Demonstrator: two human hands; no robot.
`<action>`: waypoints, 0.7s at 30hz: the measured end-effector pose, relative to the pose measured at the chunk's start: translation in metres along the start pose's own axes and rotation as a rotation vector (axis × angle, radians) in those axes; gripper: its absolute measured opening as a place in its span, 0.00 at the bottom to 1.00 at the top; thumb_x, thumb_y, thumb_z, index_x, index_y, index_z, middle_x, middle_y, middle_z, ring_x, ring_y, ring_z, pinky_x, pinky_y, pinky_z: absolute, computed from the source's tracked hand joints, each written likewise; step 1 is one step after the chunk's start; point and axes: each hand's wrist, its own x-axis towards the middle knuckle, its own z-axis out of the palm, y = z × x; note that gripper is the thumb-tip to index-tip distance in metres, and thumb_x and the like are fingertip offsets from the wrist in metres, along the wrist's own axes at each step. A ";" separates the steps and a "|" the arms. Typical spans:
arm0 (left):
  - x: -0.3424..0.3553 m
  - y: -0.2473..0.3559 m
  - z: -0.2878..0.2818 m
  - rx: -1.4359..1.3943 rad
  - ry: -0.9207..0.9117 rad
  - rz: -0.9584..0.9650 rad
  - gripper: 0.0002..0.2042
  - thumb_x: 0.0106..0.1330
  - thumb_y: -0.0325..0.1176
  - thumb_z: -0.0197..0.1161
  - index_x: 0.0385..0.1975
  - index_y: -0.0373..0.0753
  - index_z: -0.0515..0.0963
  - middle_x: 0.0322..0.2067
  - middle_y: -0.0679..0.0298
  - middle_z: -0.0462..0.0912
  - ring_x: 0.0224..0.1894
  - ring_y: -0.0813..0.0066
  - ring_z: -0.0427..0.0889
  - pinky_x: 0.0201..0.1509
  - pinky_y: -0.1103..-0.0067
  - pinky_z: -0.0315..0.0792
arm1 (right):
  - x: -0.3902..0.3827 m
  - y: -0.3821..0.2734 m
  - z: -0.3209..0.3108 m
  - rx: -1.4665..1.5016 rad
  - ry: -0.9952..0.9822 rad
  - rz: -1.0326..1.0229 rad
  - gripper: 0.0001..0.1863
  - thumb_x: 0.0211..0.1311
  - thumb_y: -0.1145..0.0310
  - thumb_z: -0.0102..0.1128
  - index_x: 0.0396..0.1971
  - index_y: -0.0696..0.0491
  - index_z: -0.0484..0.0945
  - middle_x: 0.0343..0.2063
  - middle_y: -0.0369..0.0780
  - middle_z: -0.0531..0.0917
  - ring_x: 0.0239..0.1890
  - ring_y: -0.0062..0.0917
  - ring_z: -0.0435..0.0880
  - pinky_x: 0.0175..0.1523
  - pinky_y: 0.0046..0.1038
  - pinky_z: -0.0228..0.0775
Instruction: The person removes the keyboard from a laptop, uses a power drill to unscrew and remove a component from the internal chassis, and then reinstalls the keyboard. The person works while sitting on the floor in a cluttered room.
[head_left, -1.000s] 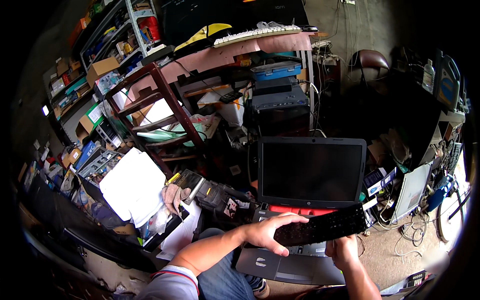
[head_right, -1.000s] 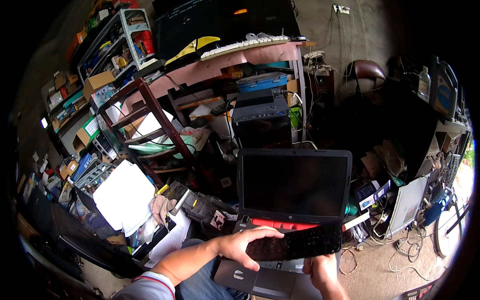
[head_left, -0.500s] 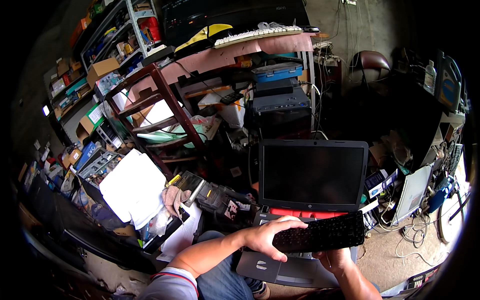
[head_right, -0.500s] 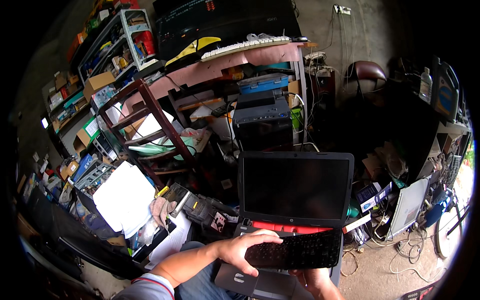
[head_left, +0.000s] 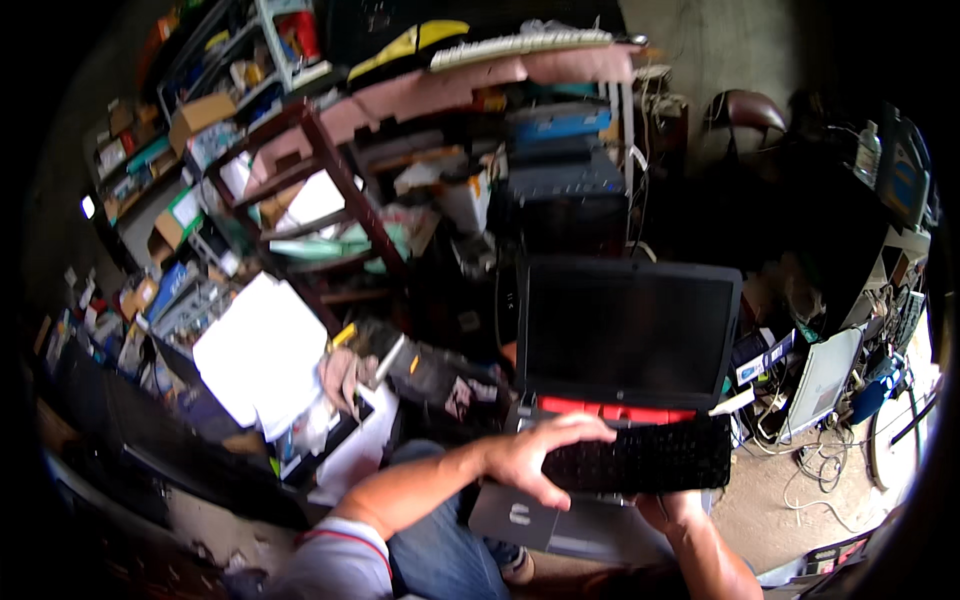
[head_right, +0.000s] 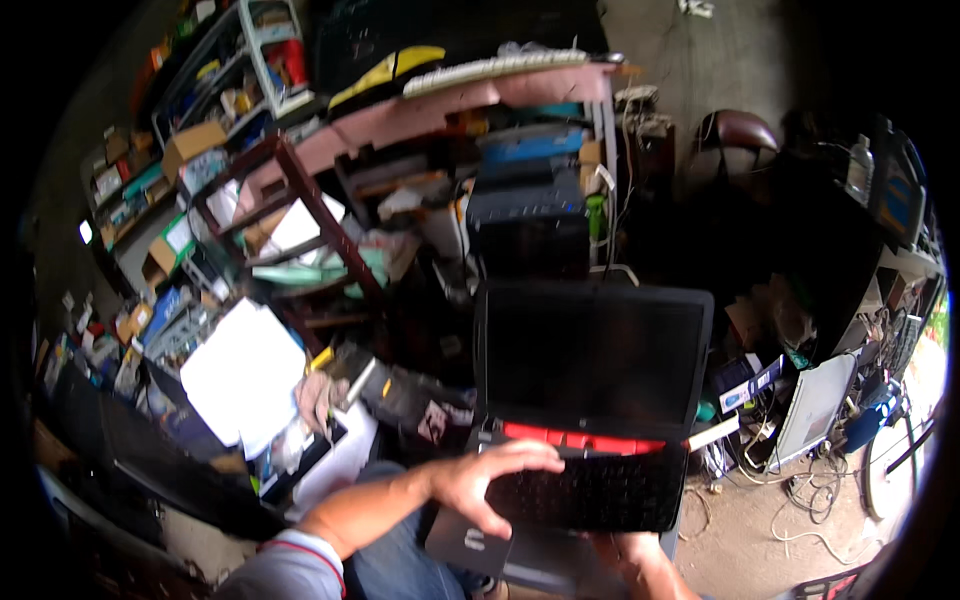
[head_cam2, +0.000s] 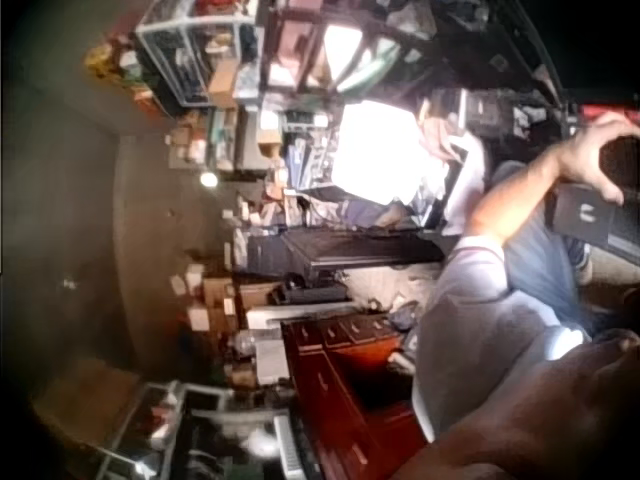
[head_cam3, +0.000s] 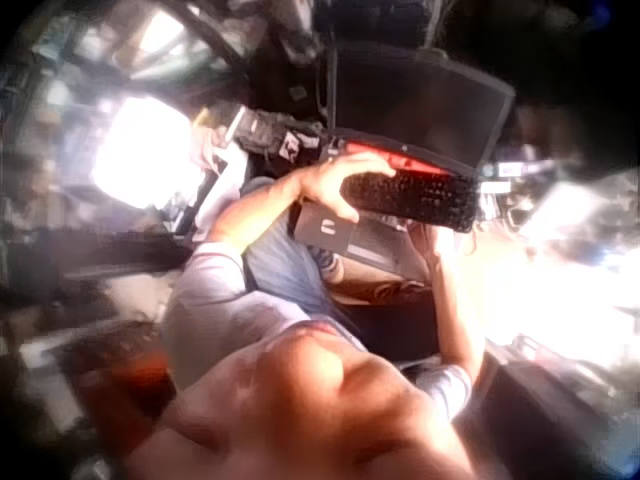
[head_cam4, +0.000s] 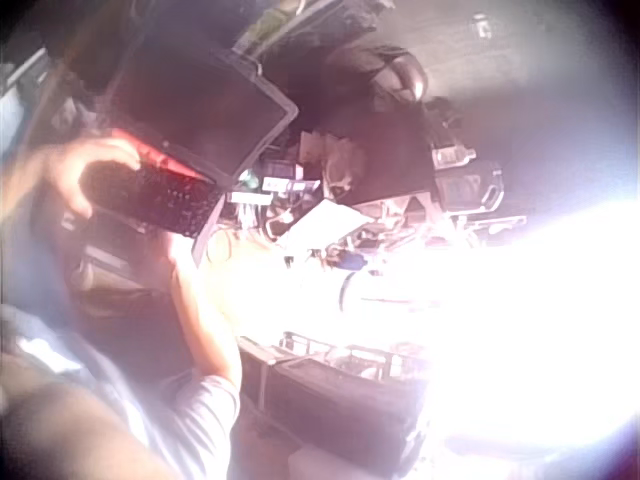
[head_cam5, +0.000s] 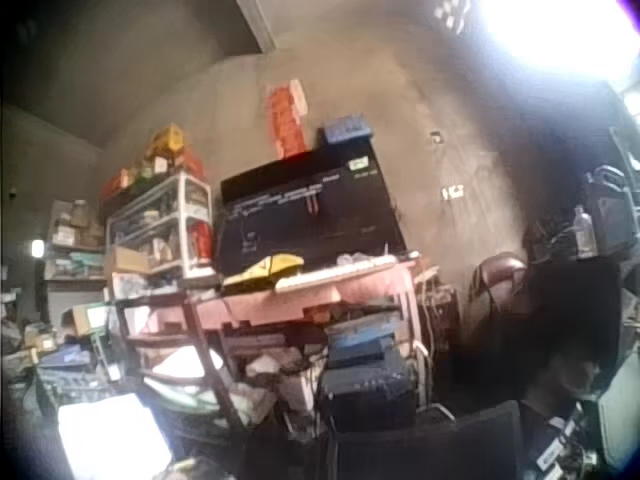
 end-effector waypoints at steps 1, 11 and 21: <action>-0.005 -0.001 -0.003 0.066 0.044 0.061 0.46 0.41 0.41 0.78 0.65 0.39 0.65 0.64 0.50 0.61 0.68 0.55 0.61 0.70 0.65 0.57 | -0.001 0.001 0.002 0.008 0.020 0.007 0.13 0.64 0.58 0.56 0.38 0.52 0.79 0.24 0.38 0.82 0.19 0.24 0.80 0.26 0.25 0.73; -0.172 0.062 -0.036 0.522 0.623 -0.311 0.42 0.42 0.38 0.78 0.62 0.38 0.68 0.59 0.54 0.67 0.64 0.58 0.65 0.68 0.69 0.60 | -0.029 -0.023 0.021 -0.356 0.125 -0.148 0.14 0.68 0.68 0.53 0.48 0.61 0.75 0.33 0.38 0.82 0.15 0.10 0.66 0.19 0.15 0.55; -0.399 0.031 -0.135 0.471 1.167 -0.873 0.35 0.54 0.27 0.71 0.64 0.33 0.65 0.59 0.53 0.72 0.62 0.67 0.70 0.65 0.74 0.63 | -0.018 -0.012 0.018 -0.460 0.121 -0.176 0.13 0.69 0.68 0.53 0.48 0.59 0.76 0.33 0.35 0.80 0.14 0.08 0.61 0.18 0.13 0.50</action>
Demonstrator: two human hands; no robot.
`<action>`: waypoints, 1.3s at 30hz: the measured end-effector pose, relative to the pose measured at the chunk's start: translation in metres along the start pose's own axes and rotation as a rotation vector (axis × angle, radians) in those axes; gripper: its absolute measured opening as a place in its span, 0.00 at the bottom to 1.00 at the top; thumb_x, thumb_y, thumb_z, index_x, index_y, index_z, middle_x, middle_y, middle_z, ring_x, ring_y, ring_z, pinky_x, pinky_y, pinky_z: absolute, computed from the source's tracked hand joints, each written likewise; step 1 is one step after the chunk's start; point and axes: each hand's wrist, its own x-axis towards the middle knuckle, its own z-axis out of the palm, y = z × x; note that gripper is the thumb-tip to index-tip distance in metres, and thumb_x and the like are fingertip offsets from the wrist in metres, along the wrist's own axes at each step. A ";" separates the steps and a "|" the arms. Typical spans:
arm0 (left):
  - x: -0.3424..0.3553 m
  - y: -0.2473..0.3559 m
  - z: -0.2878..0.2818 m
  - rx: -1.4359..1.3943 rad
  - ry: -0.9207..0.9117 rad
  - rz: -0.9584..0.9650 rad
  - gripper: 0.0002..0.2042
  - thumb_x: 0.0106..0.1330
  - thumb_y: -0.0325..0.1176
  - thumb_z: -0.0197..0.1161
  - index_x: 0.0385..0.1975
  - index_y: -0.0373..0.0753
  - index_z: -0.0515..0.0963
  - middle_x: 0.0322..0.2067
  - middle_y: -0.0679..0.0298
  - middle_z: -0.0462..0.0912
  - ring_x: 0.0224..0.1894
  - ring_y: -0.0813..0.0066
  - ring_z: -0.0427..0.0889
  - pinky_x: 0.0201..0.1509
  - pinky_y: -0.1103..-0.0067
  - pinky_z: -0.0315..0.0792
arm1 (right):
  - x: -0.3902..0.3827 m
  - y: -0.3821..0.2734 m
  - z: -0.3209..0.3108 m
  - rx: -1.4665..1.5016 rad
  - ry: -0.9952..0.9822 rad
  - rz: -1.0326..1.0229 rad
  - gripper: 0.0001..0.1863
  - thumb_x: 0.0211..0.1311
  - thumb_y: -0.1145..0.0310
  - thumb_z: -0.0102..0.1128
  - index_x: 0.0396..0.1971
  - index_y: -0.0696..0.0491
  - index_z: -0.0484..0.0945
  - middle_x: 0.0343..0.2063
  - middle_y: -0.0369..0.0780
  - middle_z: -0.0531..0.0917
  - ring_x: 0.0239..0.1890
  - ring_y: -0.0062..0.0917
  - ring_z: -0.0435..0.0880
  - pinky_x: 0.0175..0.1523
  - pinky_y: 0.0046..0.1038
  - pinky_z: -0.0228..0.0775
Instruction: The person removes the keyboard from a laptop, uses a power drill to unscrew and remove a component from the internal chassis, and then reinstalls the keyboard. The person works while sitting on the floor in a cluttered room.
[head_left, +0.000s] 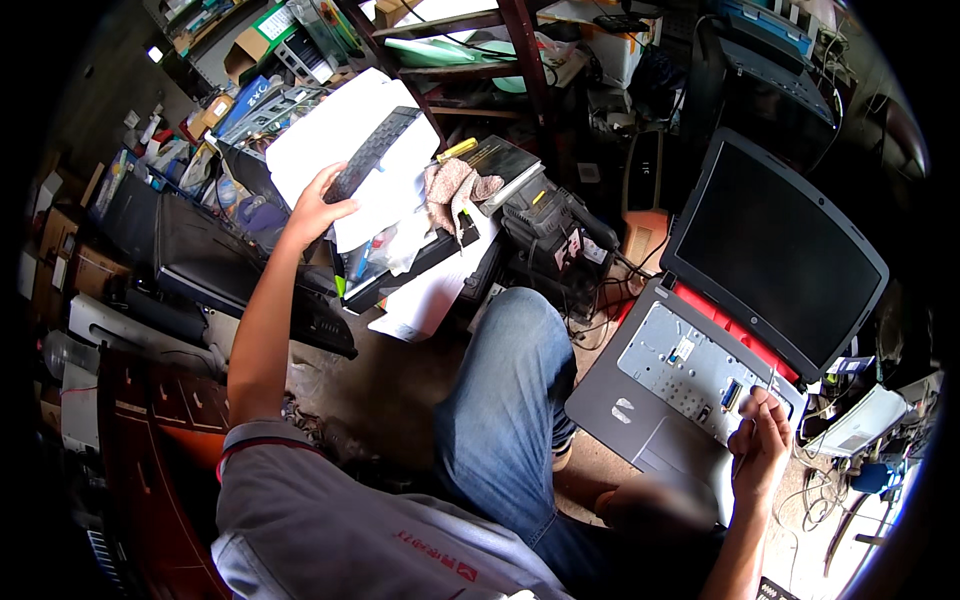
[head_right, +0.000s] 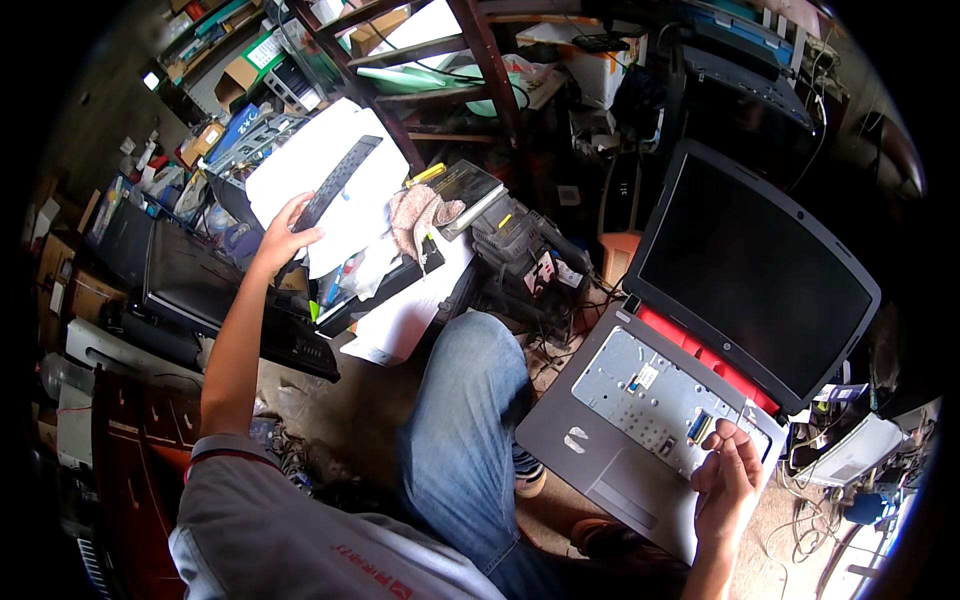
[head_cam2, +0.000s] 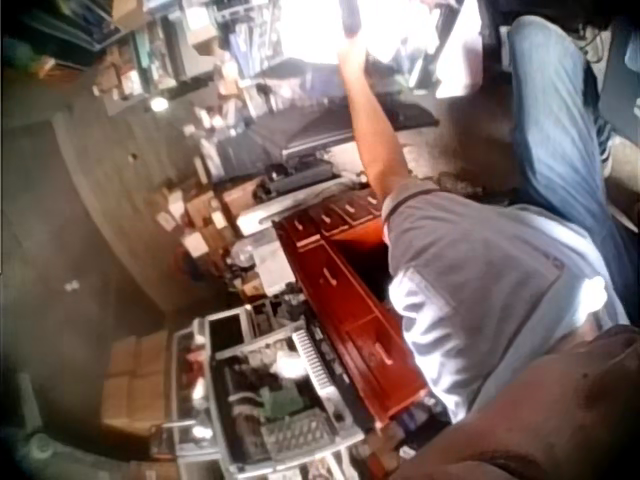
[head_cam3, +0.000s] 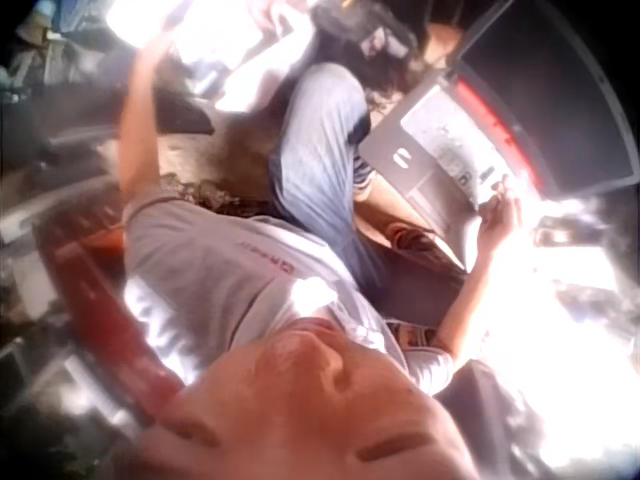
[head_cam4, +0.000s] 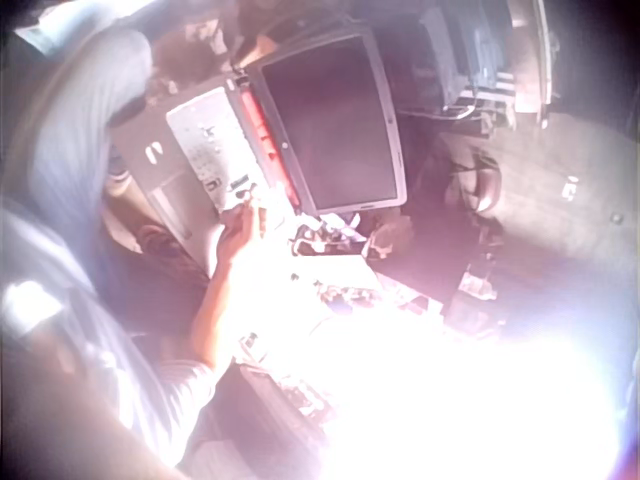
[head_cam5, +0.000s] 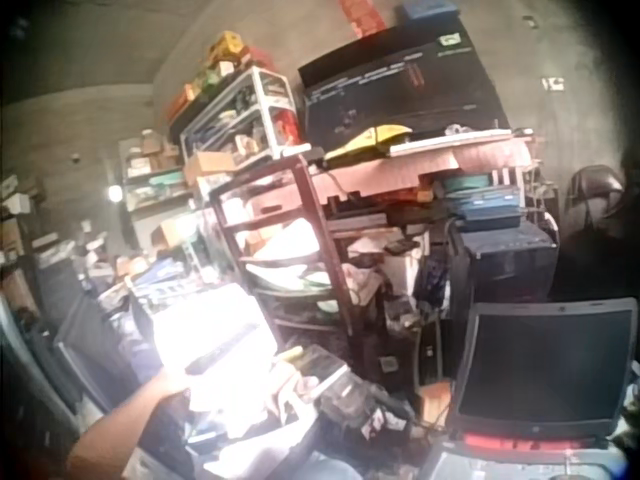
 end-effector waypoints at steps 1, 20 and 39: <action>0.001 -0.009 -0.001 -0.119 -0.024 -0.053 0.34 0.55 0.27 0.70 0.64 0.34 0.65 0.58 0.52 0.72 0.62 0.67 0.70 0.65 0.74 0.63 | 0.000 0.000 0.000 -0.005 -0.004 0.001 0.13 0.69 0.68 0.53 0.48 0.59 0.76 0.33 0.35 0.80 0.14 0.08 0.60 0.18 0.13 0.50; 0.005 0.045 0.062 -0.364 -0.375 -0.068 0.41 0.50 0.39 0.70 0.67 0.39 0.62 0.60 0.50 0.69 0.64 0.60 0.66 0.68 0.69 0.59 | -0.009 -0.021 -0.016 -0.058 0.106 -0.059 0.13 0.68 0.69 0.55 0.47 0.60 0.77 0.30 0.36 0.81 0.14 0.08 0.63 0.20 0.13 0.54; 0.029 -0.045 0.044 -0.039 -0.321 -0.190 0.48 0.42 0.21 0.69 0.71 0.42 0.56 0.70 0.54 0.55 0.74 0.58 0.48 0.73 0.72 0.48 | -0.006 -0.021 -0.019 -0.057 0.102 -0.041 0.12 0.67 0.69 0.55 0.46 0.58 0.77 0.31 0.36 0.79 0.16 0.07 0.61 0.21 0.14 0.56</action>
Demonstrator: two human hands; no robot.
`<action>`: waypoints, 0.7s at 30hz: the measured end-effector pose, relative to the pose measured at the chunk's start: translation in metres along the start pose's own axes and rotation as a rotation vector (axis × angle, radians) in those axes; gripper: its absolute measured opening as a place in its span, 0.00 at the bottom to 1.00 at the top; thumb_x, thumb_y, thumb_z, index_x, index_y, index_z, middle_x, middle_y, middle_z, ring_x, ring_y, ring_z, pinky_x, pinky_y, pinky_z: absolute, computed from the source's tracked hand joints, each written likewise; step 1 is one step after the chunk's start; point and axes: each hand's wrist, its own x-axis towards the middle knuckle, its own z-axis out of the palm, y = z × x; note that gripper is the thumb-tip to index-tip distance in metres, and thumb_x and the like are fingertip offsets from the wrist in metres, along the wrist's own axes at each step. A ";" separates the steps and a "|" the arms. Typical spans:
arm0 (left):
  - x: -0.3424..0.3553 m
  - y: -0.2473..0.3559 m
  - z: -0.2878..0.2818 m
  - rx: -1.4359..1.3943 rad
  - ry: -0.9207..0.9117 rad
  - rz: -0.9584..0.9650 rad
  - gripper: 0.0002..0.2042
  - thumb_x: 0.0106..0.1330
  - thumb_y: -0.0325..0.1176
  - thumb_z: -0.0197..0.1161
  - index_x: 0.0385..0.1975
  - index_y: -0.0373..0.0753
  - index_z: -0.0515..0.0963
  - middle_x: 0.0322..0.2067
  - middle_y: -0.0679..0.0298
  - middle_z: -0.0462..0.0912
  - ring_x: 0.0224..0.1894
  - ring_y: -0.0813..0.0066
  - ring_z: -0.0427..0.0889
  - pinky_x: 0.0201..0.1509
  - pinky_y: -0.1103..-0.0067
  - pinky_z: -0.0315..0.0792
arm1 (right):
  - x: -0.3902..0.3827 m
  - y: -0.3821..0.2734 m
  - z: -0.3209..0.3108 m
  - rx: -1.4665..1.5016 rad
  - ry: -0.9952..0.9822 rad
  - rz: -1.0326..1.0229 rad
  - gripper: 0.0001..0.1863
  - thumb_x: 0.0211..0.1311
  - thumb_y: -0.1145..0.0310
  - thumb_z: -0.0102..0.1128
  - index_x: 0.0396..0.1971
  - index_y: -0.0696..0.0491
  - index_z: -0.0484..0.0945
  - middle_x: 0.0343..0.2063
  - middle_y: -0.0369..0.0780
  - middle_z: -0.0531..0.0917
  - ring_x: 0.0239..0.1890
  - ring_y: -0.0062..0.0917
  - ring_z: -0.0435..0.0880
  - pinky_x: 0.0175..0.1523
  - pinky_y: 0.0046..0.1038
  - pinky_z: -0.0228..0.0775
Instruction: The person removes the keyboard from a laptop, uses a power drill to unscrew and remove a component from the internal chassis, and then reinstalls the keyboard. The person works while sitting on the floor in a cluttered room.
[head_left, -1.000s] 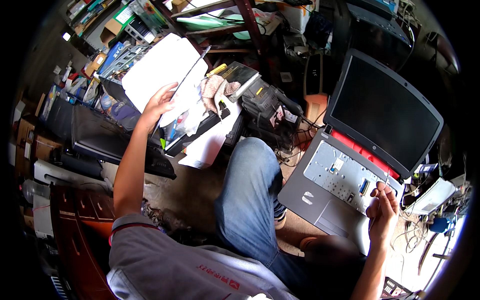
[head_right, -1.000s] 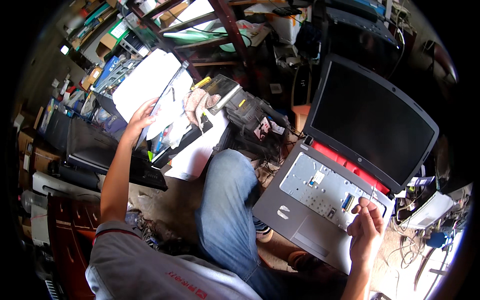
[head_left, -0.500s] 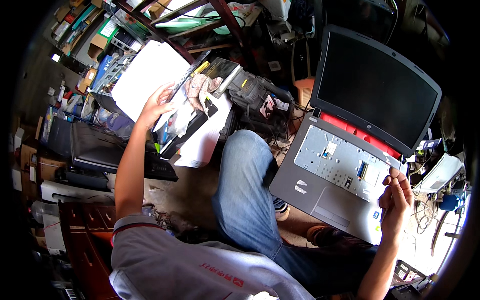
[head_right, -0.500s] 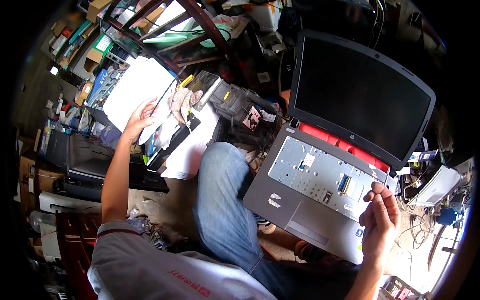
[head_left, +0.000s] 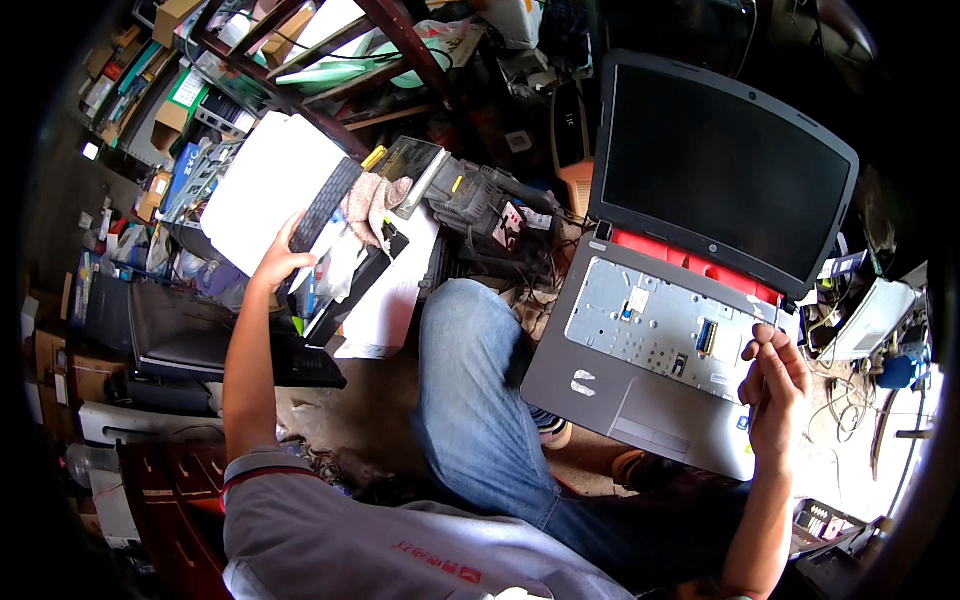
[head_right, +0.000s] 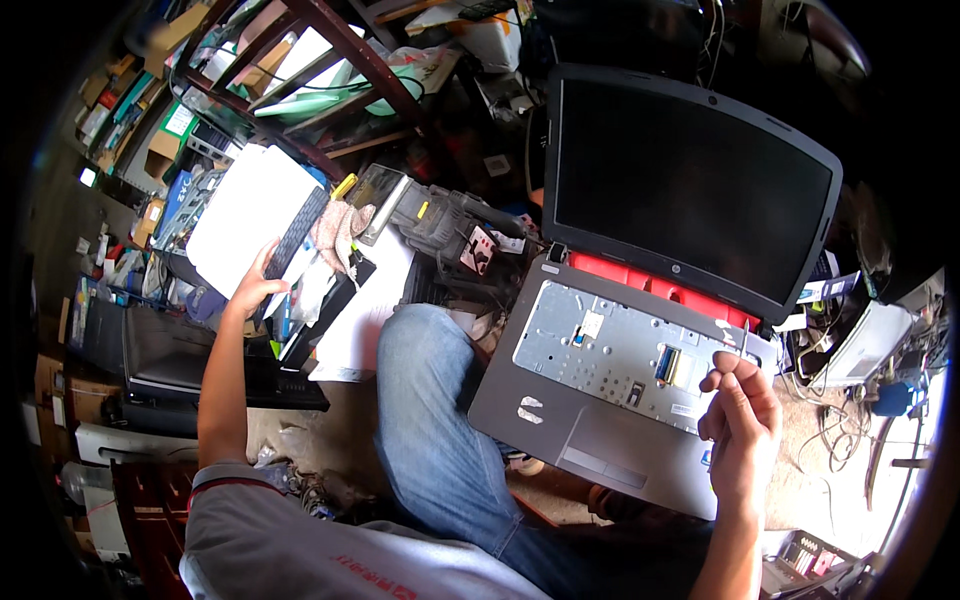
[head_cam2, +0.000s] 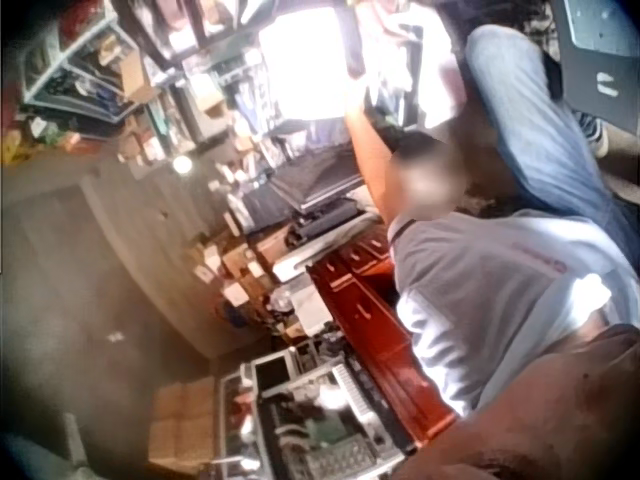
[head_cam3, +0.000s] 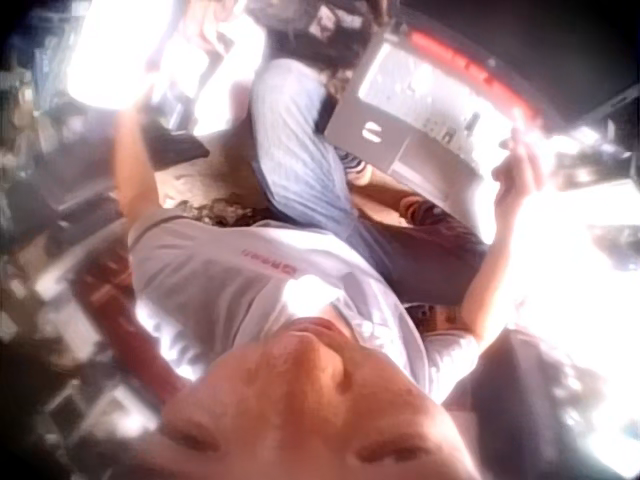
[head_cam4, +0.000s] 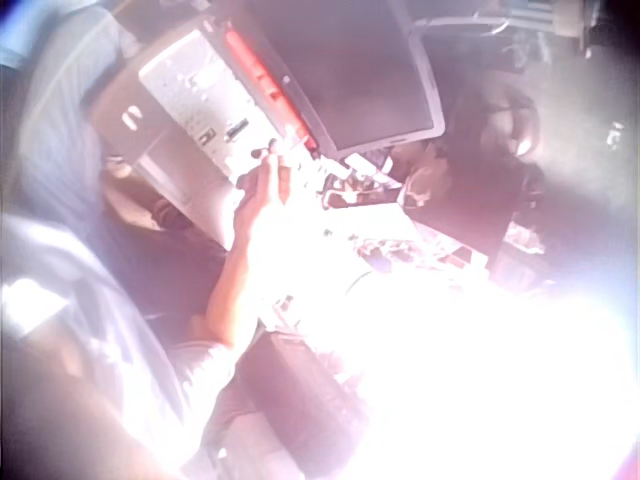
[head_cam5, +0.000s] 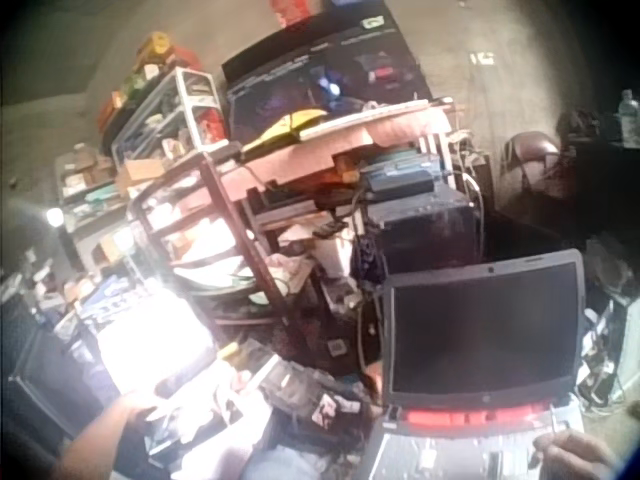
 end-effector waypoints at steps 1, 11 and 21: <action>-0.001 -0.003 0.000 0.002 0.011 -0.016 0.49 0.42 0.21 0.69 0.71 0.42 0.56 0.70 0.53 0.56 0.74 0.58 0.49 0.72 0.72 0.49 | 0.000 0.000 0.001 -0.010 0.006 0.004 0.12 0.68 0.69 0.55 0.46 0.58 0.77 0.31 0.36 0.79 0.16 0.07 0.61 0.21 0.14 0.56; 0.001 0.001 0.000 -0.007 0.021 -0.041 0.47 0.44 0.24 0.70 0.70 0.42 0.57 0.61 0.46 0.65 0.64 0.57 0.65 0.65 0.69 0.61 | -0.004 0.000 -0.003 -0.058 0.022 -0.015 0.13 0.68 0.68 0.54 0.47 0.59 0.77 0.29 0.35 0.80 0.16 0.08 0.64 0.20 0.13 0.55; 0.011 -0.041 0.004 0.050 -0.022 0.028 0.44 0.47 0.22 0.68 0.69 0.38 0.58 0.58 0.56 0.71 0.55 0.67 0.73 0.58 0.75 0.68 | 0.001 -0.024 -0.020 -0.060 0.114 -0.168 0.13 0.69 0.70 0.55 0.49 0.60 0.78 0.31 0.35 0.82 0.19 0.08 0.66 0.26 0.13 0.60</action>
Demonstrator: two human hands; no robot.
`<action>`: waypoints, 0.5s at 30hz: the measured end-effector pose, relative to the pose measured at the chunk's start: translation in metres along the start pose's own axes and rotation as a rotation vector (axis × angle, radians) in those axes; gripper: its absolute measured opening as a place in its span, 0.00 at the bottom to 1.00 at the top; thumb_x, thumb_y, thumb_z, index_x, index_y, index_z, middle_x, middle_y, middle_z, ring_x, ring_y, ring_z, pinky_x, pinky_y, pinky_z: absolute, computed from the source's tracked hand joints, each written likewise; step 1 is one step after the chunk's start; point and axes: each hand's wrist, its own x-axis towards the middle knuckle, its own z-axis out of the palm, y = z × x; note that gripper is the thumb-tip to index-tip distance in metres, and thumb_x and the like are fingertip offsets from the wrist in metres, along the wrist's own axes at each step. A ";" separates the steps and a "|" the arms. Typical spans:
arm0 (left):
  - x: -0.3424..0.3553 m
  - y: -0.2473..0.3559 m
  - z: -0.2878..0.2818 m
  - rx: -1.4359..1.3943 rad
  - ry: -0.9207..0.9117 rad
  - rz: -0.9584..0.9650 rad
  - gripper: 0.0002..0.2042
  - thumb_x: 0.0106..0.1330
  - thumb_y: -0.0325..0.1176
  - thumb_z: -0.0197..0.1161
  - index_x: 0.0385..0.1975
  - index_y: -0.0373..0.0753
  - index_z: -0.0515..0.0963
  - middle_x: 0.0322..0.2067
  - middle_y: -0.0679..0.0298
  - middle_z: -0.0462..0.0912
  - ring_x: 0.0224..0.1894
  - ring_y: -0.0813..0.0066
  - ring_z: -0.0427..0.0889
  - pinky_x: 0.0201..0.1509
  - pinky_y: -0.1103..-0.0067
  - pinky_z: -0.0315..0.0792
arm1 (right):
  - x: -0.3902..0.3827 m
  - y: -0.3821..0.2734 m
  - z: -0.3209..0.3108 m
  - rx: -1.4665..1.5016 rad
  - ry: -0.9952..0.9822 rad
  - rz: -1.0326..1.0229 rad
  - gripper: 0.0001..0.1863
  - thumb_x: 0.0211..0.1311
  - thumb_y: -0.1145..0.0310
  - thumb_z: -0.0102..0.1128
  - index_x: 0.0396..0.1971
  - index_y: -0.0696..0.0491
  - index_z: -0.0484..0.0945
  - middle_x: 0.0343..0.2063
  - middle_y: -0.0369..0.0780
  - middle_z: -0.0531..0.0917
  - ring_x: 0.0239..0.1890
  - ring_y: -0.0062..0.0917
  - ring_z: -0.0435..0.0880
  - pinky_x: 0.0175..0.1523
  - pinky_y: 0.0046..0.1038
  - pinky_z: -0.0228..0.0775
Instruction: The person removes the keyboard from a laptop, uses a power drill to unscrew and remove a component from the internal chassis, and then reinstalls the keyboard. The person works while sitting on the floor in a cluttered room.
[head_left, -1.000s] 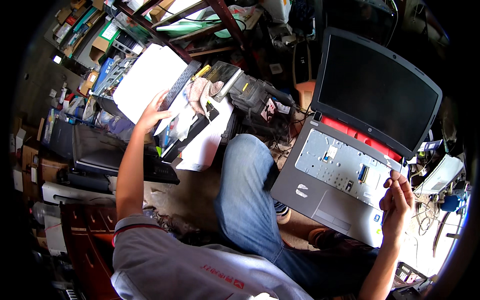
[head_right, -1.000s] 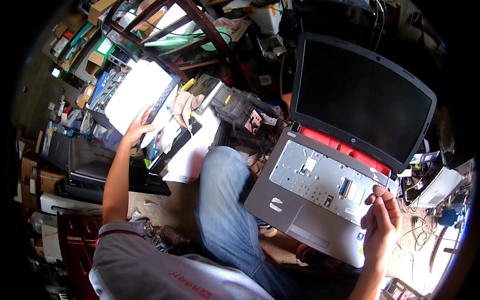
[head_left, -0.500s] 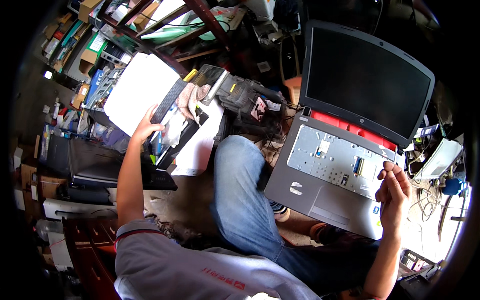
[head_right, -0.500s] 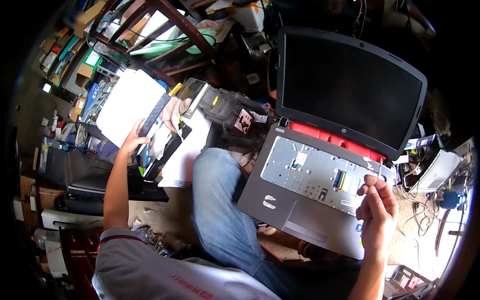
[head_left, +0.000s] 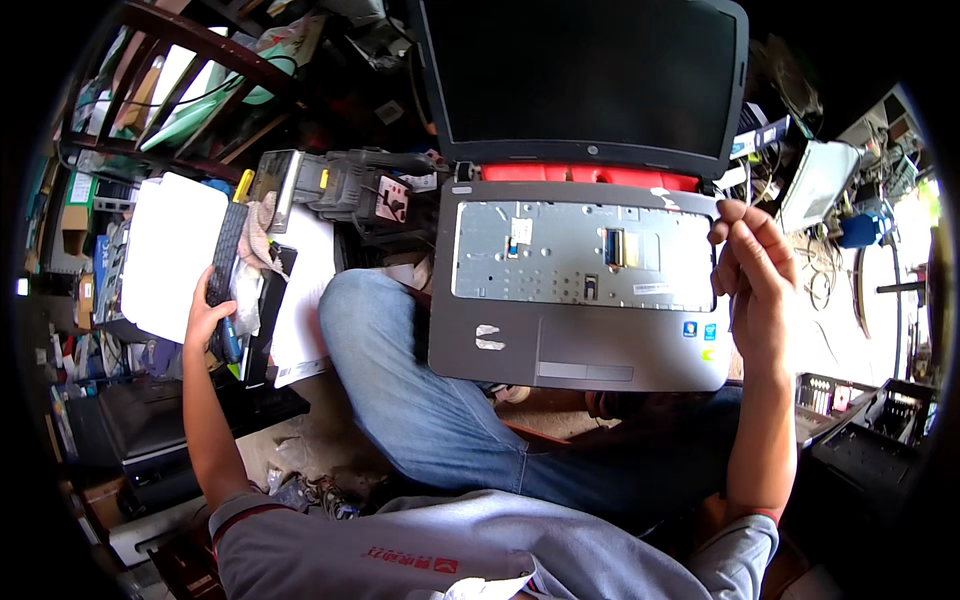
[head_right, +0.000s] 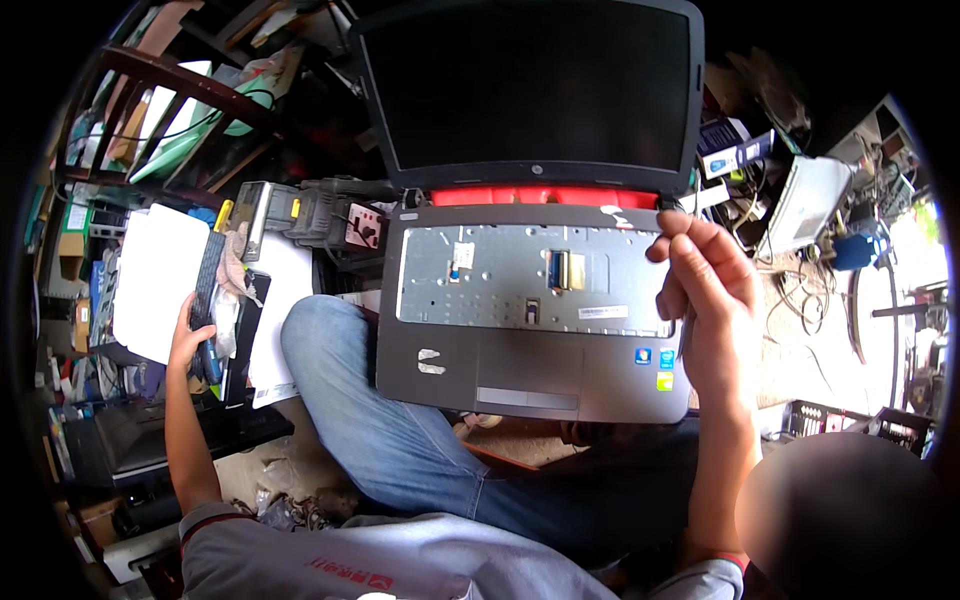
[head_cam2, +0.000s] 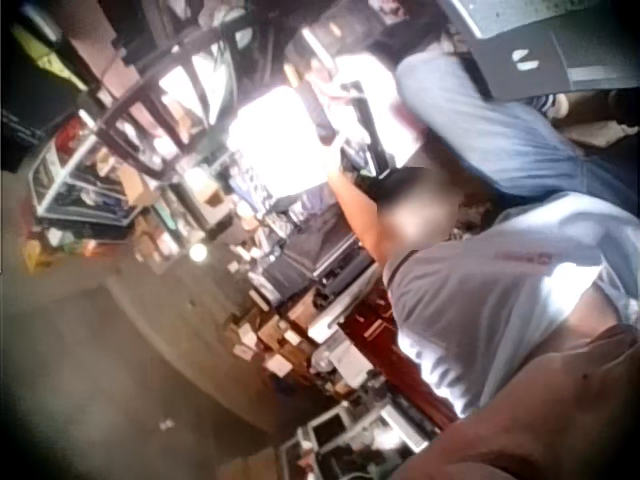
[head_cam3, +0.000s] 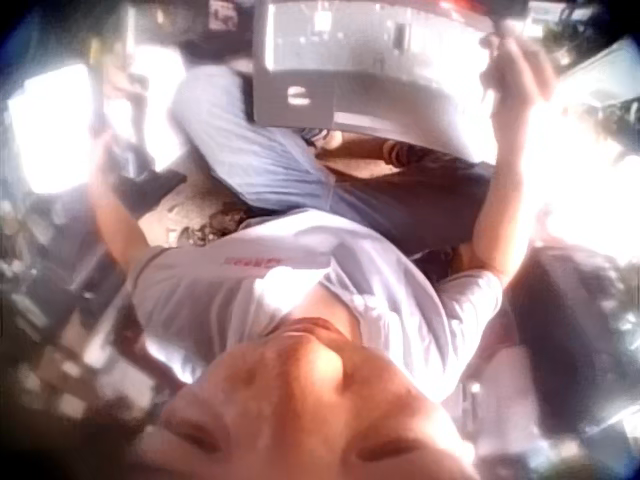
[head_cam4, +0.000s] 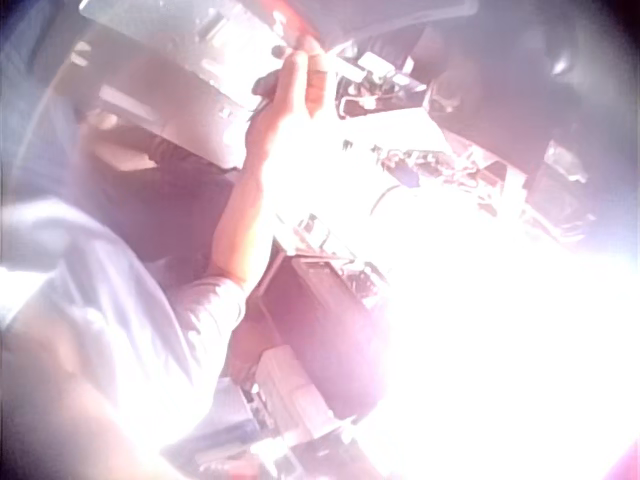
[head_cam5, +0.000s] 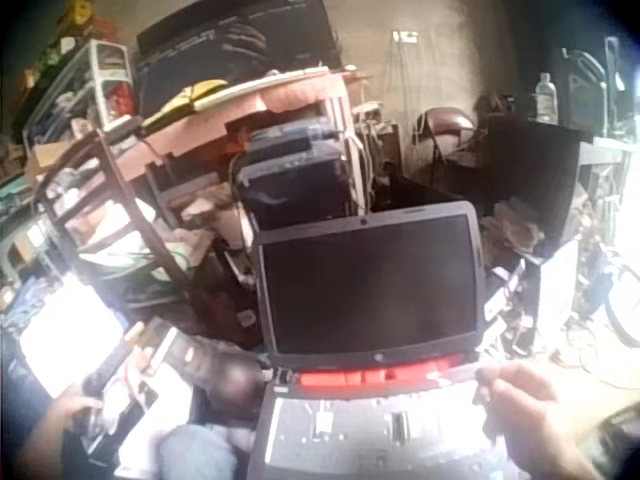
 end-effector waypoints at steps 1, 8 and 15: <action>-0.001 0.004 0.001 -0.014 -0.005 0.002 0.43 0.48 0.22 0.68 0.69 0.38 0.58 0.55 0.57 0.73 0.51 0.68 0.75 0.54 0.76 0.70 | 0.001 0.000 -0.005 -0.013 0.006 -0.044 0.13 0.69 0.69 0.56 0.49 0.60 0.78 0.31 0.35 0.82 0.19 0.08 0.67 0.26 0.12 0.60; 0.001 0.006 -0.004 0.000 -0.031 -0.026 0.41 0.51 0.20 0.67 0.69 0.39 0.57 0.43 0.62 0.77 0.34 0.75 0.78 0.37 0.79 0.75 | -0.002 -0.006 -0.013 -0.085 0.016 -0.149 0.15 0.69 0.67 0.57 0.50 0.60 0.78 0.32 0.35 0.83 0.21 0.08 0.69 0.27 0.12 0.60; 0.004 0.002 -0.008 0.012 -0.049 -0.005 0.42 0.51 0.22 0.69 0.69 0.39 0.57 0.54 0.58 0.73 0.50 0.70 0.76 0.52 0.75 0.73 | -0.003 -0.010 -0.014 -0.121 0.047 -0.192 0.16 0.69 0.68 0.57 0.52 0.60 0.77 0.32 0.36 0.83 0.22 0.08 0.69 0.27 0.12 0.60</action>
